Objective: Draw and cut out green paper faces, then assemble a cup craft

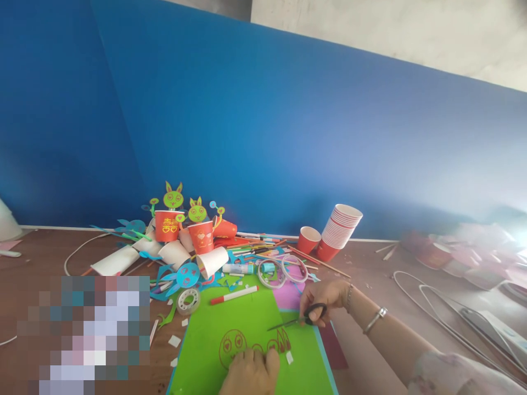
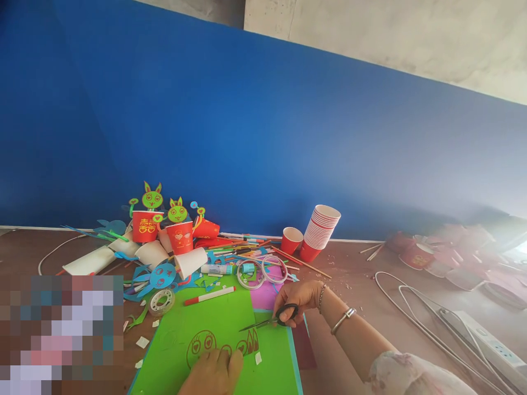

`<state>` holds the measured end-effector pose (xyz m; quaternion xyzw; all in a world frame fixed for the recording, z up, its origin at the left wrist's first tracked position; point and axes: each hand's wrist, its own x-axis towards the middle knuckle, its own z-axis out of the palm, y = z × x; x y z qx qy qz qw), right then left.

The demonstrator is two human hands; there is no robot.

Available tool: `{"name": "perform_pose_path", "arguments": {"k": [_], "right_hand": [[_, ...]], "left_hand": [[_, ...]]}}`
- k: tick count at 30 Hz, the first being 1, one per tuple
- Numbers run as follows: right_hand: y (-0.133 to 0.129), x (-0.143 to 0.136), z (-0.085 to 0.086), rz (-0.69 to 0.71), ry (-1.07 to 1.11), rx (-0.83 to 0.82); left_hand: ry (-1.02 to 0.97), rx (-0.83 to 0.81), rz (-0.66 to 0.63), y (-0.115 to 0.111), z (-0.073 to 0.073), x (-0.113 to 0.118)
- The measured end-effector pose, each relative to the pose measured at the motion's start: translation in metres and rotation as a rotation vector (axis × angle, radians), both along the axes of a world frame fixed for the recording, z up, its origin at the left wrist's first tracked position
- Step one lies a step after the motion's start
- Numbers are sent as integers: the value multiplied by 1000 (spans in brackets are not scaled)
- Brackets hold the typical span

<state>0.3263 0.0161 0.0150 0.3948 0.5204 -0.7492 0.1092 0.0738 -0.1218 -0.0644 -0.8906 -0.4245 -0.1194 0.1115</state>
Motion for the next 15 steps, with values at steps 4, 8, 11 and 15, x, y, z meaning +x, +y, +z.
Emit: {"name": "perform_pose_path", "arguments": {"k": [4, 8, 11, 15], "right_hand": [[3, -2, -1, 8, 3, -14], [5, -6, -4, 18, -2, -23], [6, -7, -7, 21, 2, -18], [9, -9, -8, 47, 12, -18]], "left_hand": [[31, -33, -8, -1, 6, 0], [41, -71, -11, -2, 8, 0], [25, -70, 5, -3, 8, 0], [20, -63, 13, -3, 8, 0]]}}
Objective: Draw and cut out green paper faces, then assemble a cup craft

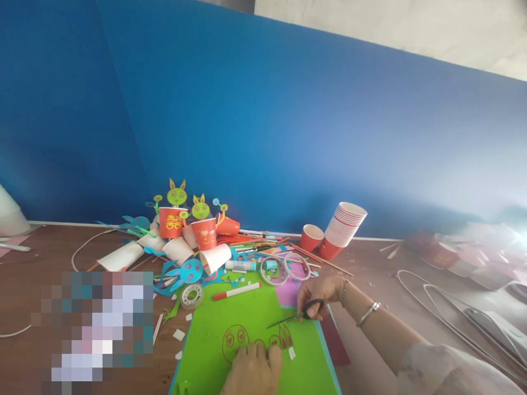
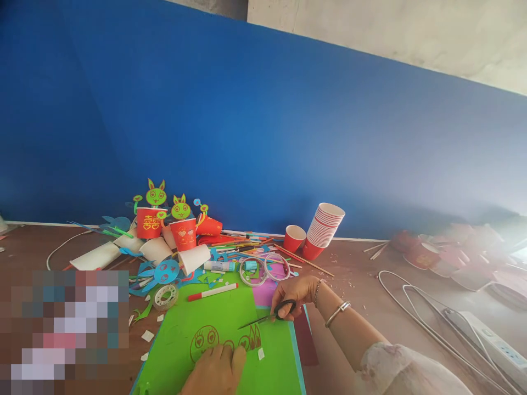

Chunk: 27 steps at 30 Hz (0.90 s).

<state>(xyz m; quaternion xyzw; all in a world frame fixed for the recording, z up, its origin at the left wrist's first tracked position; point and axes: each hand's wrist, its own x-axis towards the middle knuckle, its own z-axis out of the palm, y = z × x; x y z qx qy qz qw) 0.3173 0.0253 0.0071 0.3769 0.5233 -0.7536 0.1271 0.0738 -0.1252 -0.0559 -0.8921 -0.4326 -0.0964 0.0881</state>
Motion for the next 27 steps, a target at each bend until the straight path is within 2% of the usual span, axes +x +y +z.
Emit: {"name": "perform_pose_path", "arguments": {"k": [9, 15, 19, 23, 27], "right_hand": [[14, -10, 5, 85, 2, -35], [10, -9, -3, 68, 31, -35], [7, -7, -9, 50, 50, -35], [8, -10, -8, 53, 51, -49], [8, -18, -5, 58, 51, -57]], "left_hand": [[-5, -13, 8, 0, -5, 0], [30, -109, -7, 4, -6, -2], [48, -169, -35, 9, -13, -3], [52, -192, -66, 12, -17, -4], [19, -181, -65, 12, -15, -6]]}}
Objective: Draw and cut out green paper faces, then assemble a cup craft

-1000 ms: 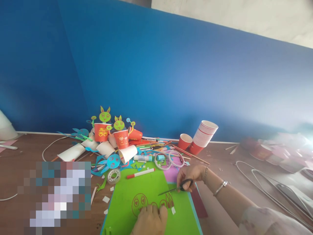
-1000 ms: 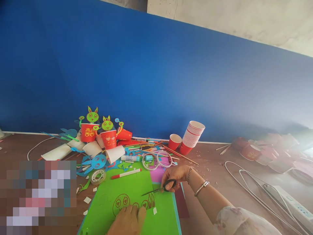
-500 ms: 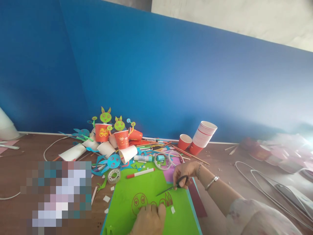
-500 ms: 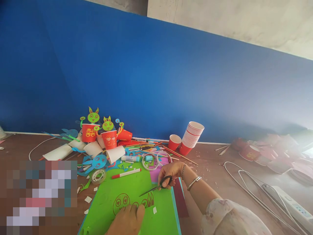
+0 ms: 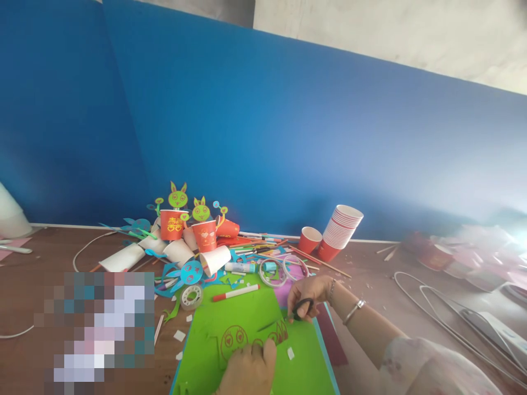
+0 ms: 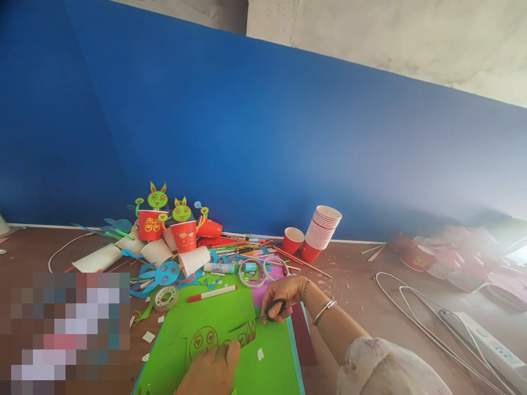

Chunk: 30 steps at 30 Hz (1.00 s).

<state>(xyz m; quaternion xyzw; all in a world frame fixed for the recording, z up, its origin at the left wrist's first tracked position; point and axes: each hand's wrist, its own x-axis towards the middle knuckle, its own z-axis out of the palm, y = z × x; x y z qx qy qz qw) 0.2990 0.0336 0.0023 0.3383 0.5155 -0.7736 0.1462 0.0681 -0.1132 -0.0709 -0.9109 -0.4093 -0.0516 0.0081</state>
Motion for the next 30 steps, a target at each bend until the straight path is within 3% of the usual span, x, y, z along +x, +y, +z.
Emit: {"name": "perform_pose_path", "arguments": {"k": [12, 21, 30], "right_hand": [[-10, 2, -9, -113, 83, -26], [-13, -7, -14, -164, 85, -19], [-50, -9, -5, -324, 93, 3]], "left_hand": [[-10, -23, -14, 5, 22, -4], [-37, 39, -17, 6, 18, -4], [-69, 94, -30, 9, 28, -4]]}}
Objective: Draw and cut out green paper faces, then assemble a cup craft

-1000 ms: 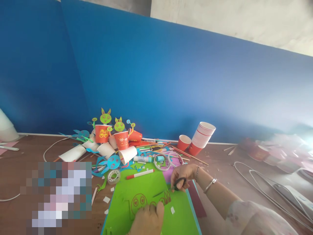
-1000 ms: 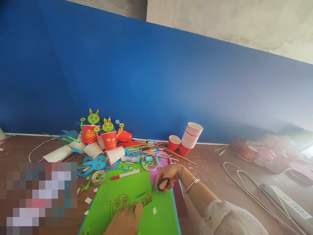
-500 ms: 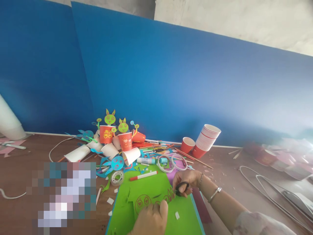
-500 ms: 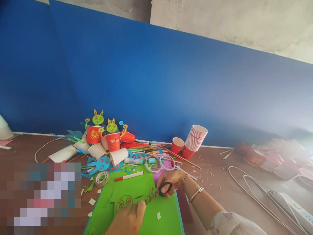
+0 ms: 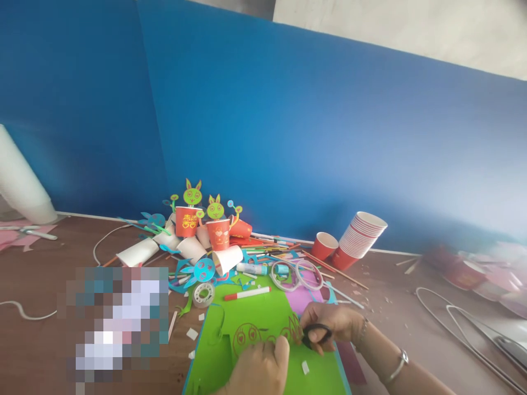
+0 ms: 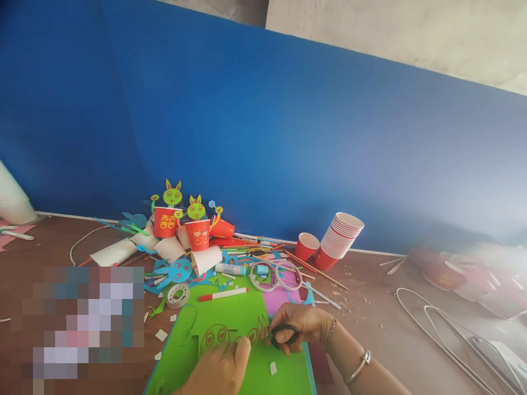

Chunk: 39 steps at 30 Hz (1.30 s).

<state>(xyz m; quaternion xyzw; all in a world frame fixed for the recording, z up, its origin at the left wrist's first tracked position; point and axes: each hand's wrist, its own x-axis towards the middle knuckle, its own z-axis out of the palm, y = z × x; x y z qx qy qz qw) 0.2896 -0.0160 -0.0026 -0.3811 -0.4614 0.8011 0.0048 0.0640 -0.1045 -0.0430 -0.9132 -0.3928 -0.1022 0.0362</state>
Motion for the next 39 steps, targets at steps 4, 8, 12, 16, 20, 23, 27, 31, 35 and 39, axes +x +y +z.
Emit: {"name": "perform_pose_path", "arguments": {"k": [4, 8, 12, 16, 20, 23, 27, 31, 35, 39], "right_hand": [[-16, -7, -5, -109, 73, 26], [-31, -7, -10, -205, 106, 91], [-41, -10, -10, -251, 75, 92], [-48, -23, -7, -273, 110, 57], [-59, -33, -12, -347, 140, 32], [-67, -34, -19, -381, 137, 31], [-73, -40, -22, -386, 117, 54], [-76, -50, -14, -406, 92, 78], [-80, -55, -7, -437, 72, 74], [-80, -56, -7, -451, 36, 95]], "left_hand": [[-31, 63, 8, -1, 5, -1], [-24, 44, 12, -1, 11, -1], [-25, 72, 19, -1, 16, 0], [-50, 92, 11, -1, 19, -1], [-33, 42, -1, 0, 25, -3], [-13, -35, 9, 0, 31, -3], [19, -87, 10, 0, 34, -2], [18, -107, 19, 1, 35, -2], [27, -148, 43, 1, 39, -2], [43, -169, 27, 1, 42, -1]]}}
